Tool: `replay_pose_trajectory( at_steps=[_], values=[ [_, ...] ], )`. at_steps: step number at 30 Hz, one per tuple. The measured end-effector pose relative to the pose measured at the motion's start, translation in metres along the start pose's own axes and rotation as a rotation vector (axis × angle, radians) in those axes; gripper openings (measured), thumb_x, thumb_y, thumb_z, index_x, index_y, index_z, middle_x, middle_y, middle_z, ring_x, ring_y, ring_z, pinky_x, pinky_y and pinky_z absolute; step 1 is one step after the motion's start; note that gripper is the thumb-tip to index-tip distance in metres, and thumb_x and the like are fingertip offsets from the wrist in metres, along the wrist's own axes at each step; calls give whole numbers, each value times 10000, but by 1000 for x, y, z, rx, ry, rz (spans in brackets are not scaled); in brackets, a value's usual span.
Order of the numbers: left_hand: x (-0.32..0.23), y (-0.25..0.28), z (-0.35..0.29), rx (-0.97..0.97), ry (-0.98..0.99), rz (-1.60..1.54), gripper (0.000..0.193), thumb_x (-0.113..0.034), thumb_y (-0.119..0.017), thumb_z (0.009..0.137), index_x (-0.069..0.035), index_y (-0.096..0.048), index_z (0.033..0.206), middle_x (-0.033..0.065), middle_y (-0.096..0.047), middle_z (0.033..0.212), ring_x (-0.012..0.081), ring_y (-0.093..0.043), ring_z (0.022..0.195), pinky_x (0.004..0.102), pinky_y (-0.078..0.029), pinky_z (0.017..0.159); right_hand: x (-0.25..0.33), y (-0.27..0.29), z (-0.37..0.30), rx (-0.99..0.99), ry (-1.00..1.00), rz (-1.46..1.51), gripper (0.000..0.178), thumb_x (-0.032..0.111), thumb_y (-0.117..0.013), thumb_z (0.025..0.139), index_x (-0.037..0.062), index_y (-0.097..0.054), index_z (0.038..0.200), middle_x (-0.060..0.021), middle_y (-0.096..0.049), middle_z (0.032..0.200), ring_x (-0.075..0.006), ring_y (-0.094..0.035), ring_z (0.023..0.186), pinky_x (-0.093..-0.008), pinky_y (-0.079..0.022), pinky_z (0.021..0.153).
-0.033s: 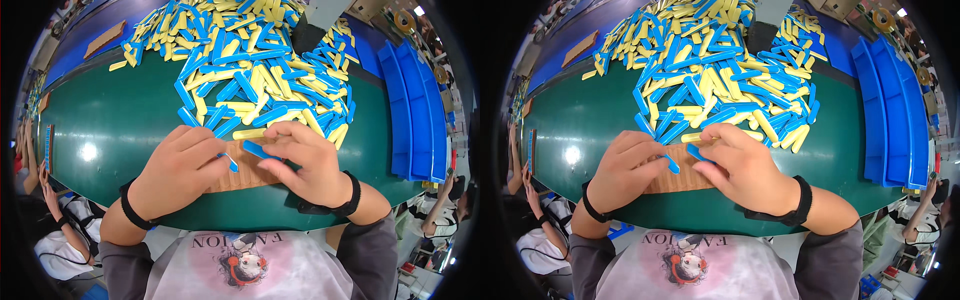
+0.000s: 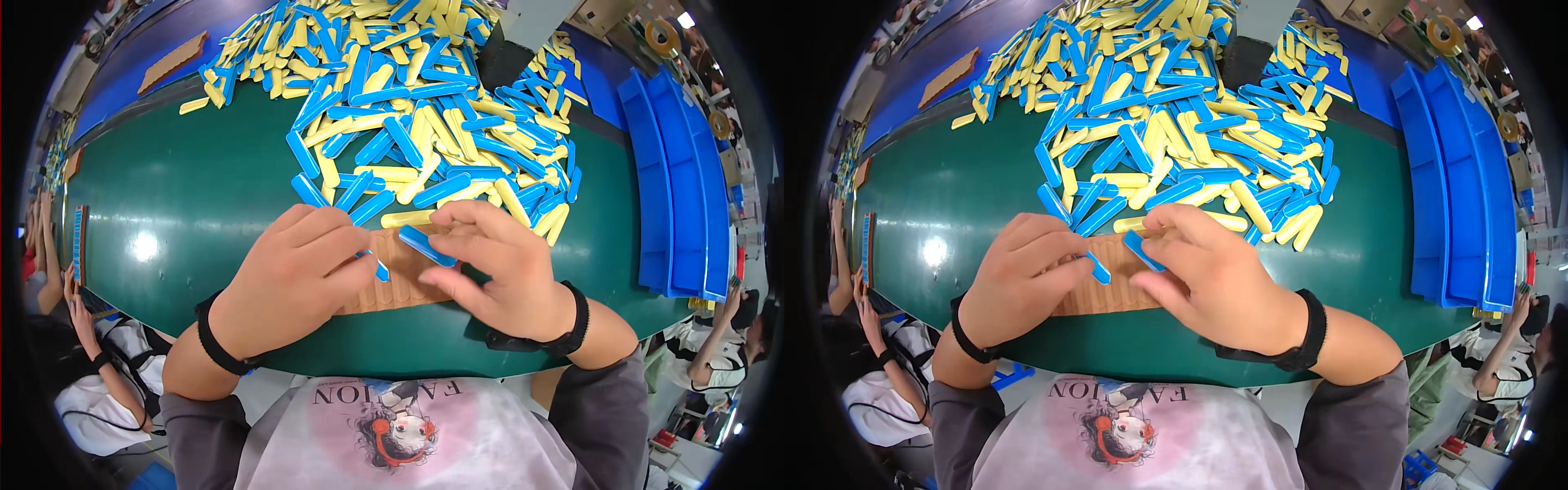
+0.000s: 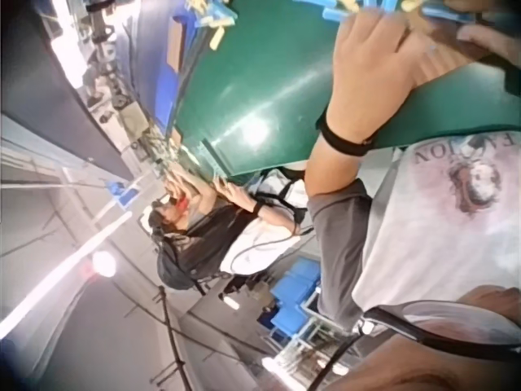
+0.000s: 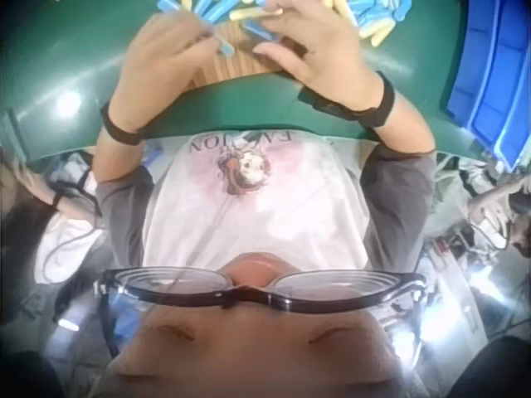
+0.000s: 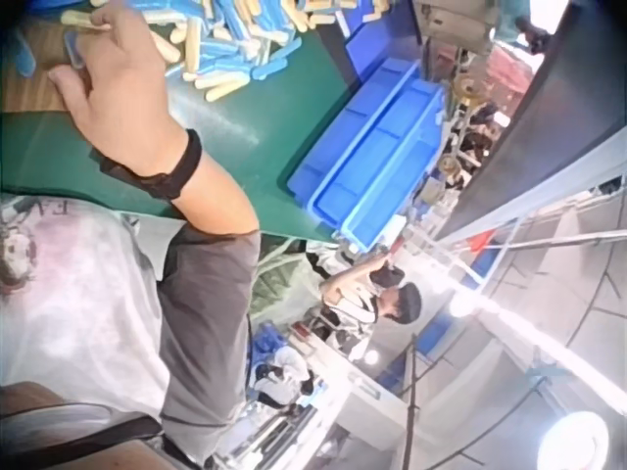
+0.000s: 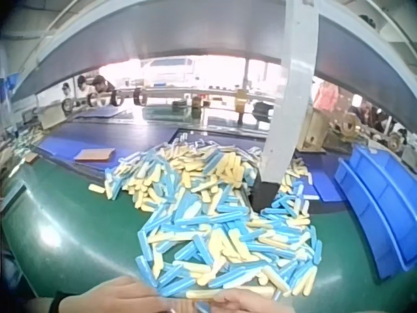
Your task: Manually inserting blue plastic strips into slots on a brown tray base on an assembly line.
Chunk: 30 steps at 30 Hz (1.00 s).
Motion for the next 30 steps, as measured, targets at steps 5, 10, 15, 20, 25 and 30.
replay_pose_trajectory(
  at_steps=[5,10,15,20,25,30],
  values=[
    [12,-16,-13,161,182,25,176,-70,-648,672,-55,-628,846,67,-609,843,265,-601,779,372,-490,695,29,-31,-14,233,266,-269,322,70,-762,726,-86,-615,966,-184,-588,1057,-269,-638,840,-304,-542,639],
    [12,-17,-15,133,267,44,183,-69,-629,705,-24,-624,882,86,-614,828,276,-608,744,369,-505,664,38,-45,-18,251,351,-370,235,27,-687,707,-88,-595,890,-184,-577,997,-283,-584,797,-350,-508,658],
    [-21,-23,-11,137,50,65,183,-53,-596,720,21,-612,887,121,-630,874,243,-606,741,336,-502,654,13,-24,-5,198,194,-489,251,-5,-633,616,-24,-607,865,-118,-606,932,-268,-551,794,-345,-479,682],
    [-36,-37,-22,274,-55,151,246,-79,-608,713,26,-614,935,163,-651,977,218,-601,704,308,-497,630,3,-13,3,143,290,-390,243,11,-655,614,-4,-631,856,-96,-592,898,-265,-557,767,-335,-479,651],
    [-29,-35,-22,374,-61,80,236,-122,-609,730,41,-630,900,209,-650,1043,214,-639,704,311,-519,644,17,-37,1,227,518,-221,316,71,-694,625,-20,-642,923,-133,-602,995,-278,-583,821,-344,-499,686],
    [-2,-35,-21,345,4,-99,231,-119,-599,784,-8,-632,984,111,-639,1137,225,-630,946,333,-492,764,11,-40,6,177,389,-357,342,50,-690,638,-22,-650,969,-123,-586,1078,-287,-556,925,-372,-488,766]
  ],
)
Point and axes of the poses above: each hand's wrist, its own z-axis towards the middle knuckle, its own y-axis out of the back of the hand, x = y × z, the point moved 9 cm from there along z, towards the middle knuckle
